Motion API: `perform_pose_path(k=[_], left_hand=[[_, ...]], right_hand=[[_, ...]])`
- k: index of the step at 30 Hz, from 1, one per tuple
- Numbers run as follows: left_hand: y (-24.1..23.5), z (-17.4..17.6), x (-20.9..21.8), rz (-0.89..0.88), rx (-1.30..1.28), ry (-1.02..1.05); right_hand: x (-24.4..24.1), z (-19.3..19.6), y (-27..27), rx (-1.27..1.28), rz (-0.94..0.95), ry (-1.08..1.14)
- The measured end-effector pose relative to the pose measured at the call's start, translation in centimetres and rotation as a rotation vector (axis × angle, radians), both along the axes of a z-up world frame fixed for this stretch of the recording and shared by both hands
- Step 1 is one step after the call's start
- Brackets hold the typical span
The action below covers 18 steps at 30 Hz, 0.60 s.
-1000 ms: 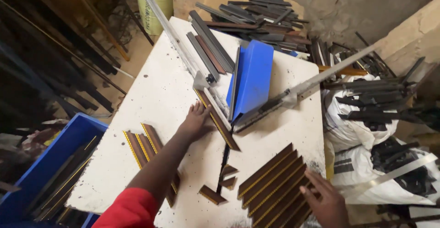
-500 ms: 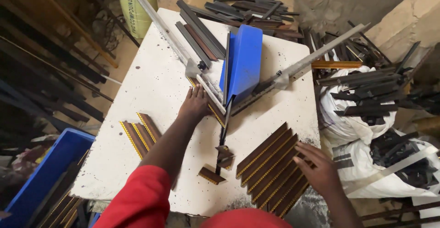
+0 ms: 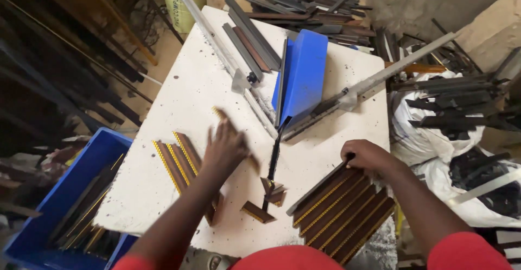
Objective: Cutting several pieces of frame molding using a manual miter cutter.
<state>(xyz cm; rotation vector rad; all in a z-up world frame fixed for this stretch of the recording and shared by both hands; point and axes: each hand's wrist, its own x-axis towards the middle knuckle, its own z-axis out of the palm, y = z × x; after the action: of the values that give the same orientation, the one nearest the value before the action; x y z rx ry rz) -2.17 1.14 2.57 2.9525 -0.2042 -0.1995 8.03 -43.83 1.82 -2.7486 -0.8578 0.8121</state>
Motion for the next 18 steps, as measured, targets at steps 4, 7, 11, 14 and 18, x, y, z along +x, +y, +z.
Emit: perform_pose_path(k=[4,7,11,14,18], left_hand=[[4.2,-3.7,-9.3,0.087,-0.162,-0.222],[6.0,-6.9,-12.5,0.131,-0.205,-0.313],[1.6,-6.6,-11.6,0.193,-0.391,-0.075],[-3.7,-5.1,-8.8,0.082,-0.331,0.061],[-6.9,-8.4,-5.3,0.110,-0.384,-0.105]], right_hand=[[-4.7,0.6,-0.6,0.374,-0.166,-0.092],[-7.7,-3.8,0.5,0.711,-0.548,0.017],[-11.5,-4.7,10.0,0.555,-0.637,-0.117],[-13.4,-3.0,14.1,0.628,-0.548,-0.119],[-17.3,4.7,14.5,0.570,-0.427,-0.248]])
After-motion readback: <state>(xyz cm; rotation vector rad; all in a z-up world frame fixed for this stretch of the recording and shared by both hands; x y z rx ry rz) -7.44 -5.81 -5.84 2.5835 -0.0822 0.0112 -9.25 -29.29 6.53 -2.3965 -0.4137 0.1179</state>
